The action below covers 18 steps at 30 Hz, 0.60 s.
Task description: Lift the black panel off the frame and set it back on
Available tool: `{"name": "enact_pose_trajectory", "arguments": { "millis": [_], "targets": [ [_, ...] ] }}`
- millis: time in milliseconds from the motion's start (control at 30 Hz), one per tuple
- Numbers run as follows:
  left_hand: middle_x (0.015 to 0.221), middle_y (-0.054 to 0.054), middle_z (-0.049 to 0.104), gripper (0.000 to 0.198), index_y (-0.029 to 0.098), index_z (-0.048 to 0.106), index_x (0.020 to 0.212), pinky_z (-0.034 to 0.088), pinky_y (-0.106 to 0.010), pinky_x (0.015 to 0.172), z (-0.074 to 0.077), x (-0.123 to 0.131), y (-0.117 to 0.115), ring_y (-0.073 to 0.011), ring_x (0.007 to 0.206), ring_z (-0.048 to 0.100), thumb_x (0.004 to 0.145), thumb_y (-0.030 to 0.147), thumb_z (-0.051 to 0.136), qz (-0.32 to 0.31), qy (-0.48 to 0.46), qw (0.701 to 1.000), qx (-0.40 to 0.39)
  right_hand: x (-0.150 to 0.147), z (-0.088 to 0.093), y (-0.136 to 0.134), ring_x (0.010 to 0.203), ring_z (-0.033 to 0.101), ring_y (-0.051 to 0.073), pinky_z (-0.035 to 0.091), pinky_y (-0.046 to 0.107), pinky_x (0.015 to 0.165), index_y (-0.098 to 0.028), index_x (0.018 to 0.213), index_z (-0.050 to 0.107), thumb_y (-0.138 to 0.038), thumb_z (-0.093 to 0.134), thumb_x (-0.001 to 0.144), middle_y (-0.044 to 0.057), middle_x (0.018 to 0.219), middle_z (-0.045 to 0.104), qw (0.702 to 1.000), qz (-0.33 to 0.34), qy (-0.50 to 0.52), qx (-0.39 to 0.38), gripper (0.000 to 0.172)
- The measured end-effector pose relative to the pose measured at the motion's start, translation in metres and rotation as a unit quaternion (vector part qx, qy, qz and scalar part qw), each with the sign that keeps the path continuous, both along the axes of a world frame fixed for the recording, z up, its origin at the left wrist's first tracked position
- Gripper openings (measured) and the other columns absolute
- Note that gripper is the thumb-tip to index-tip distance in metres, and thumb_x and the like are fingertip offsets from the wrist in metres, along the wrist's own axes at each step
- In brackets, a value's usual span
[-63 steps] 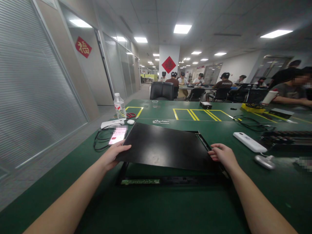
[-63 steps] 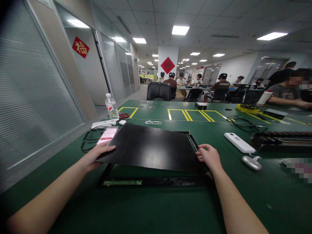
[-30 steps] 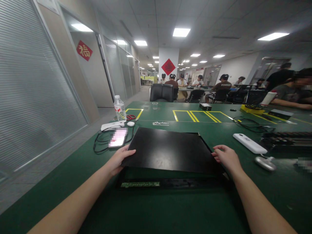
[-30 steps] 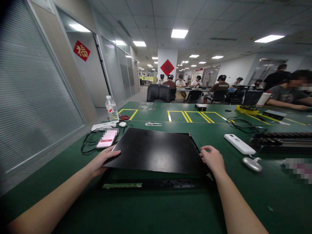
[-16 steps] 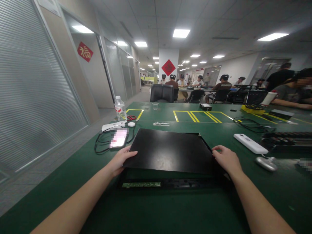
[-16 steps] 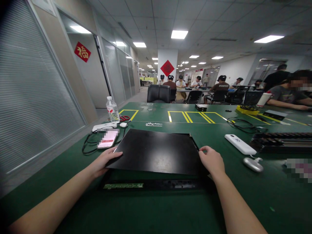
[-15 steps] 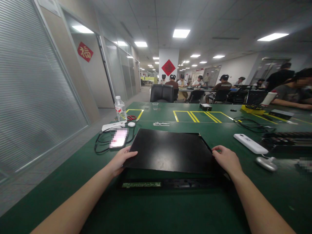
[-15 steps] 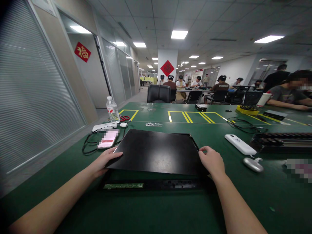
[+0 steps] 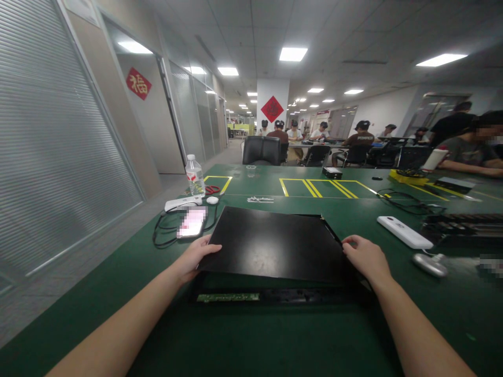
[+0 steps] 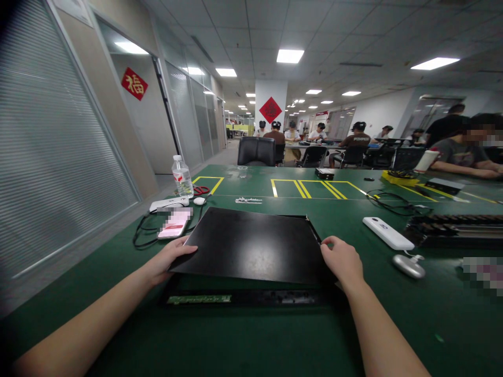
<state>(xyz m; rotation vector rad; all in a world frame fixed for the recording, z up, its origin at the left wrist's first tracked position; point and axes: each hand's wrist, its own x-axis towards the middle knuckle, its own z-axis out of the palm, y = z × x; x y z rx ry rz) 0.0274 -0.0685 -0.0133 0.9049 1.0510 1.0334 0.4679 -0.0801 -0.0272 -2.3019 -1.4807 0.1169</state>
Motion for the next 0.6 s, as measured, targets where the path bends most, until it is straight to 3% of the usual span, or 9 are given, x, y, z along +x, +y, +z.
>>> {"name": "enact_pose_trajectory", "arguments": {
  "millis": [267, 600],
  "targets": [
    [0.094, -0.011, 0.079, 0.057, 0.016, 0.064, 0.113, 0.058, -0.030, 0.069, -0.0041, -0.0026, 0.0018, -0.0234, 0.076, 0.075, 0.060, 0.015, 0.084, -0.028, -0.002, 1.000, 0.012, -0.0048, 0.0018, -0.0027, 0.078, 0.066, 0.026, 0.043, 0.032, 0.061, -0.028, 0.094, 0.073, -0.038, 0.049, 0.082, 0.008, 0.088, 0.073, 1.000, 0.000, -0.011, -0.017, 0.028],
    [0.104, -0.010, 0.078, 0.079, 0.020, 0.053, 0.133, 0.058, -0.035, 0.075, -0.0042, 0.0019, -0.0002, -0.0287, 0.088, 0.075, 0.059, 0.020, 0.083, -0.018, 0.015, 0.999, 0.024, -0.0078, 0.0026, -0.0021, 0.083, 0.068, 0.026, 0.043, 0.032, 0.064, -0.025, 0.097, 0.073, -0.038, 0.047, 0.083, 0.009, 0.088, 0.073, 0.999, -0.006, -0.040, -0.030, 0.032]
  ]
}}
